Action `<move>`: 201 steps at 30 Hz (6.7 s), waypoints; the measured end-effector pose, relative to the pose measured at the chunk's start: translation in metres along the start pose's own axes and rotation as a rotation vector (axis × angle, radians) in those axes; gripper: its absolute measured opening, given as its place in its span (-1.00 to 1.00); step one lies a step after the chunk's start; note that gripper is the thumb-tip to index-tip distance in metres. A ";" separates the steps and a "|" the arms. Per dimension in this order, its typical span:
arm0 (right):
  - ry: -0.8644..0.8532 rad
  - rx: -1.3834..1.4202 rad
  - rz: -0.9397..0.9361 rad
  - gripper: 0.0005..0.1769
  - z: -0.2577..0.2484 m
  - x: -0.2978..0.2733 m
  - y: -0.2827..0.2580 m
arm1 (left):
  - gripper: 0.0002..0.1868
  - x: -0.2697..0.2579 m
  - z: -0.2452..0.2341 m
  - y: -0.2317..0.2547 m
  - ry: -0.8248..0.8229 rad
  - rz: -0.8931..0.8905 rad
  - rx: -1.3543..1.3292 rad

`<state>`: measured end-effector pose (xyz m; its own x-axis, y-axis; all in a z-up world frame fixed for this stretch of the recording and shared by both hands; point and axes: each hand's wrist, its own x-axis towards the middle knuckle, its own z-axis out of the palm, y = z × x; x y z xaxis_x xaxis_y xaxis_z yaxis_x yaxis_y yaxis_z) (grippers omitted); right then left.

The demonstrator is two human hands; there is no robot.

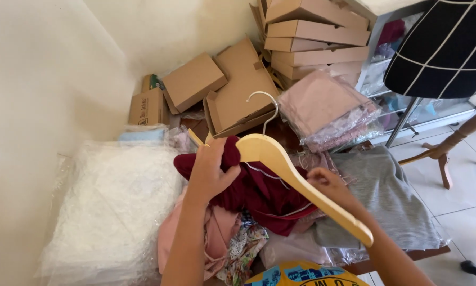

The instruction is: Unpacking various clothing items from plastic bags and preparing them to be placed on hangers.

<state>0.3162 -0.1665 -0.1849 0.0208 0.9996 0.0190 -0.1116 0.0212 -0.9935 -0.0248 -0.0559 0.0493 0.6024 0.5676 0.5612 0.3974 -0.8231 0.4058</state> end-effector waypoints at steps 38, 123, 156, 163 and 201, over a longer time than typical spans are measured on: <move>0.340 -0.928 -0.336 -0.61 0.072 -0.035 -0.104 | -0.34 -0.021 0.032 -0.020 0.198 -0.005 0.057; 0.320 -0.299 -0.331 -0.88 0.134 -0.050 -0.039 | -0.88 -0.111 0.162 0.021 0.071 -0.516 -0.948; 0.835 -0.832 0.205 -0.62 -0.058 -0.145 -0.042 | -0.78 -0.160 0.111 -0.046 0.130 -0.690 -0.629; 0.592 -1.035 0.726 -0.21 -0.018 -0.134 -0.029 | -0.76 -0.163 0.104 -0.033 -0.715 -0.970 -0.243; 0.470 -0.802 -0.300 -0.51 -0.003 -0.094 -0.143 | -0.36 -0.061 0.028 -0.028 -0.011 -0.302 -0.147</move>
<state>0.3334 -0.2638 -0.0453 0.3519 0.8415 0.4098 0.6684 0.0806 -0.7394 -0.0530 -0.0681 -0.0164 0.4804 0.7844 0.3923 0.4552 -0.6053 0.6530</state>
